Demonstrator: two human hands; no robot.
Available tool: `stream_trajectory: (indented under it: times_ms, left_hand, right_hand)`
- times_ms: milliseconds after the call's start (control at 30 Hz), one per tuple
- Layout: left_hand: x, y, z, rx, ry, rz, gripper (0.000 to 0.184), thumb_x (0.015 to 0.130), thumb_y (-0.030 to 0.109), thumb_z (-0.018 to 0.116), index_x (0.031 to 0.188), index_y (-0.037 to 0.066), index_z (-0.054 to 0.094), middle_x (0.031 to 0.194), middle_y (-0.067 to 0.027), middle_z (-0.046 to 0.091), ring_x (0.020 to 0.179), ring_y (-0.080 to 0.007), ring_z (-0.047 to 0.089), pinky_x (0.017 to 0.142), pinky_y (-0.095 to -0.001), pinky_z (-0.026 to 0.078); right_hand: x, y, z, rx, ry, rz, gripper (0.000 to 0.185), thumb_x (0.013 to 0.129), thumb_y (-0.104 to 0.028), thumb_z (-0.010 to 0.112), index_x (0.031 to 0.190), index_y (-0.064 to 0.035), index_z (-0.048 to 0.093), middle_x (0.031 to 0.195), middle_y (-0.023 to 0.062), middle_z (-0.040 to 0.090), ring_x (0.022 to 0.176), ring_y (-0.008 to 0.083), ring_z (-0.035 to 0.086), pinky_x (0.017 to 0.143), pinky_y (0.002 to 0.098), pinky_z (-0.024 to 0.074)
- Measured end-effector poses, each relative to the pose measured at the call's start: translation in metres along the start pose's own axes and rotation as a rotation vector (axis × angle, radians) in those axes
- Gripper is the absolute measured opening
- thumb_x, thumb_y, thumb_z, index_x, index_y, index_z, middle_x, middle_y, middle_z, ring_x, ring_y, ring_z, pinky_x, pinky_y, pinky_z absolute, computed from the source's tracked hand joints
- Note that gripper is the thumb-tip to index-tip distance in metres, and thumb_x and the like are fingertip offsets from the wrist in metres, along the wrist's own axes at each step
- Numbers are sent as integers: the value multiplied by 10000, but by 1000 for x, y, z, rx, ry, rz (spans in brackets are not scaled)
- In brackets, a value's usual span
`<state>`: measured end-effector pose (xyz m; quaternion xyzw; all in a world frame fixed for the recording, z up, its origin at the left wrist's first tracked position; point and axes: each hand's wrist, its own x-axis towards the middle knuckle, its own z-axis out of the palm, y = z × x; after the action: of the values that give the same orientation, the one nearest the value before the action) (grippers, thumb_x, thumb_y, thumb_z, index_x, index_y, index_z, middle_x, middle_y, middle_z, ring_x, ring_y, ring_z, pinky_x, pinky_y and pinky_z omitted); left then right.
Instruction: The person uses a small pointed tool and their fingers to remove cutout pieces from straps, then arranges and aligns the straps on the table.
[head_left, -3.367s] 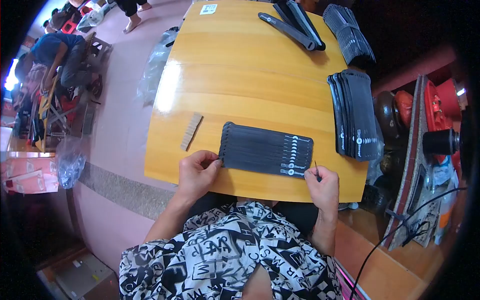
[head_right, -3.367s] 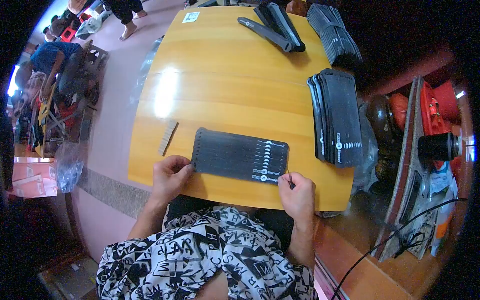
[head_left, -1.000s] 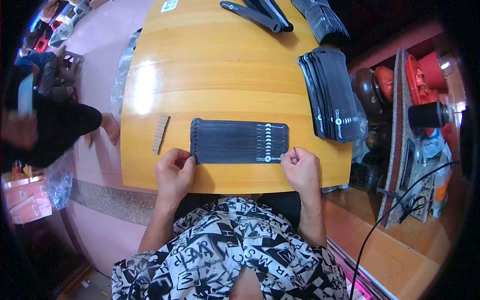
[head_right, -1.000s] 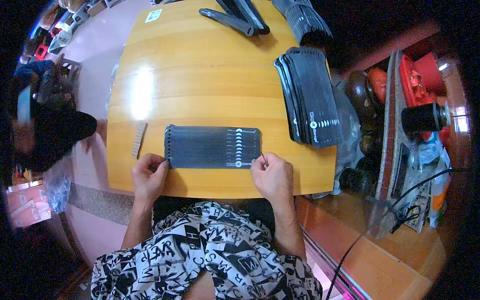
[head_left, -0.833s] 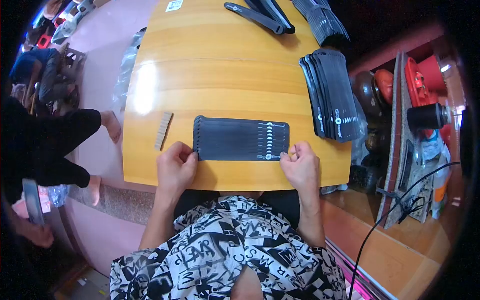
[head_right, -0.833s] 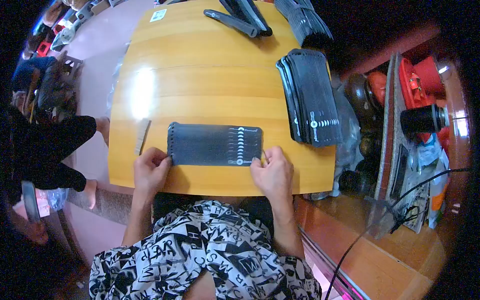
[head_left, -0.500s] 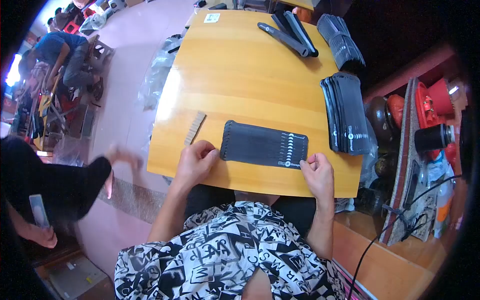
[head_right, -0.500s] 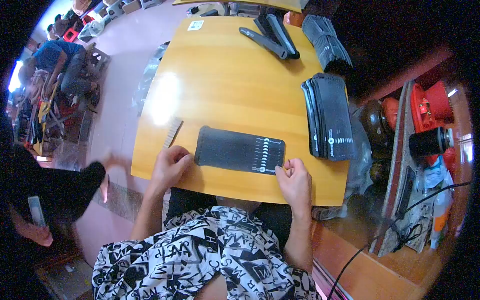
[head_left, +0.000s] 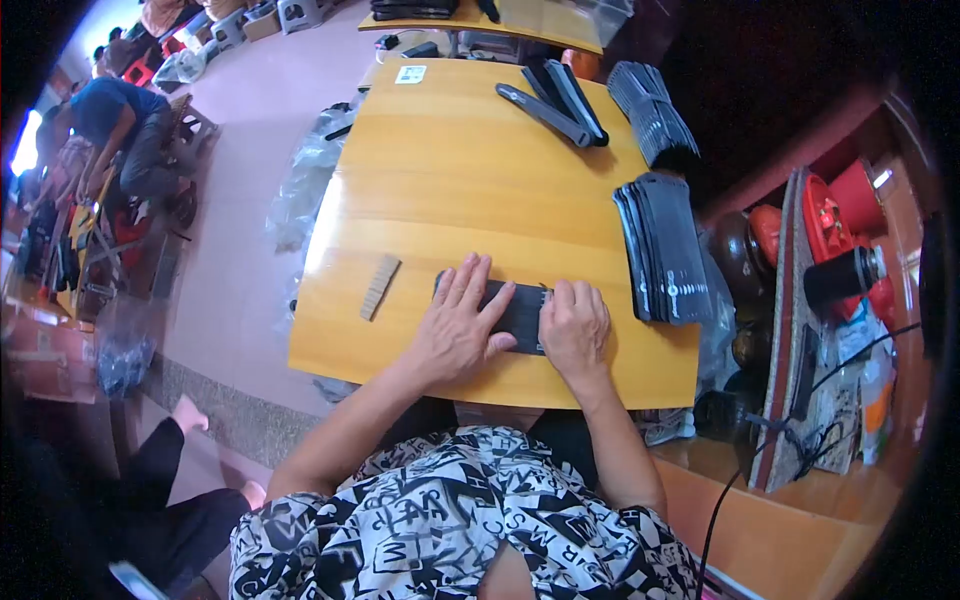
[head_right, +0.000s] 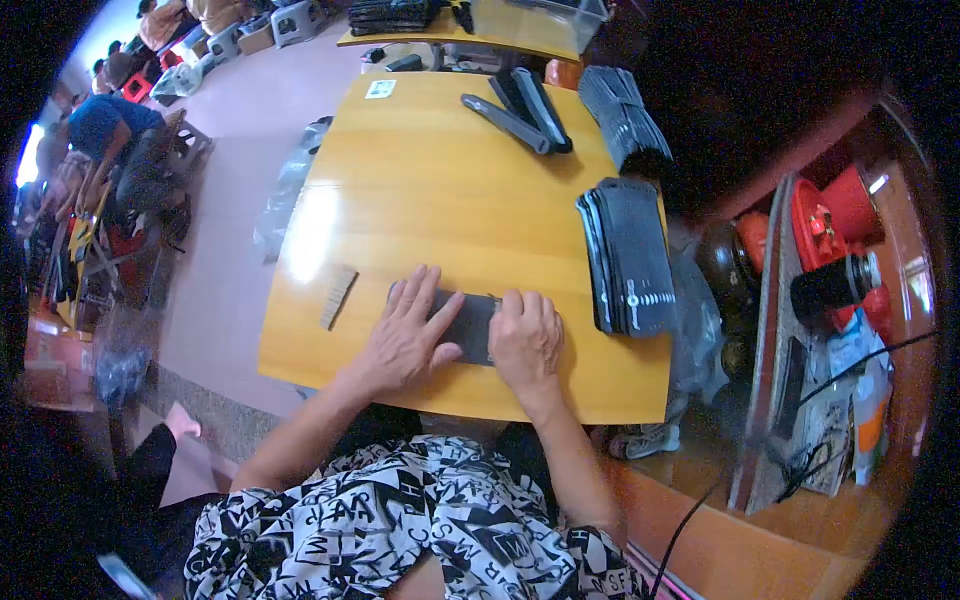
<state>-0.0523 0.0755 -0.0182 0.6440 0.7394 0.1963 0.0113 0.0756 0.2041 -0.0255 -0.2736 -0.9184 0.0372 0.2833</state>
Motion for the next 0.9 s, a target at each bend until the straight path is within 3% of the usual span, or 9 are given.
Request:
stream_trajectory:
  times_ms: [33, 133, 233, 333, 400, 500, 633, 733, 900]
  left_hand:
    - [2, -5, 2, 35, -81, -34, 608, 841, 473, 460, 1316, 100, 385, 1397, -239, 228, 1312, -409, 165, 1052, -513, 160]
    - [3, -3, -2, 55, -143, -42, 596, 850, 405, 469, 1327, 71, 343, 1396, -250, 209, 1309, -427, 152, 1059, -506, 137]
    - [-1, -16, -1, -168, -78, -73, 512, 856, 296, 488, 1304, 68, 389, 1379, -228, 277, 1305, -410, 185, 1051, -508, 162]
    - [-21, -46, -22, -802, 313, -221, 441, 828, 177, 530, 1244, 49, 461, 1340, -211, 363, 1302, -395, 211, 1040, -516, 188]
    - [-35, -86, -42, -675, 319, -280, 390, 783, 124, 595, 1165, 75, 536, 1301, -192, 425, 1286, -406, 249, 1028, -516, 224]
    - [-49, -120, -60, 69, -43, -250, 319, 788, 175, 594, 1101, 113, 583, 1322, -177, 395, 1277, -427, 245, 1003, -579, 216]
    - [-54, -109, -51, 154, -6, -204, 343, 784, 195, 595, 1126, 187, 580, 1362, -181, 331, 1276, -445, 232, 1008, -589, 192]
    - [-48, -87, -35, 18, 88, -214, 365, 797, 187, 578, 1161, 195, 555, 1362, -191, 324, 1278, -445, 230, 1004, -600, 187]
    - [-45, -66, -23, 72, -22, -209, 364, 822, 147, 543, 1185, 129, 528, 1350, -139, 367, 1291, -377, 256, 1006, -608, 171]
  right_hand:
    - [-3, 5, 6, 8, 0, 7, 98, 721, -94, 569, 780, -43, 509, 745, 123, 503, 711, 306, 520, 611, 416, 428]
    - [-4, 8, 9, 22, -2, 27, 102, 718, -99, 566, 783, -44, 509, 749, 122, 499, 716, 306, 520, 608, 418, 427]
    - [-4, 8, 10, 35, 22, 21, 98, 716, -97, 564, 780, -48, 510, 749, 120, 497, 716, 308, 519, 603, 421, 427]
    - [-1, 9, 12, 33, 36, 16, 95, 715, -98, 564, 775, -50, 508, 748, 119, 495, 716, 311, 518, 602, 421, 428]
    - [-7, 8, 12, 31, 24, 34, 94, 716, -97, 565, 771, -49, 505, 747, 118, 494, 716, 311, 517, 604, 420, 428]
    - [-2, 8, 12, 33, 30, 33, 93, 715, -94, 566, 765, -48, 501, 743, 117, 491, 712, 310, 517, 605, 418, 427]
    - [-5, 8, 12, 23, 32, 37, 91, 716, -89, 568, 758, -50, 497, 738, 116, 489, 706, 308, 515, 604, 419, 427]
    - [-4, 8, 11, 25, 28, 35, 91, 719, -88, 567, 758, -51, 493, 739, 119, 488, 705, 310, 513, 604, 422, 425]
    - [-4, 9, 9, 45, 28, 28, 100, 723, -94, 569, 767, -50, 490, 740, 121, 485, 707, 312, 511, 603, 424, 423]
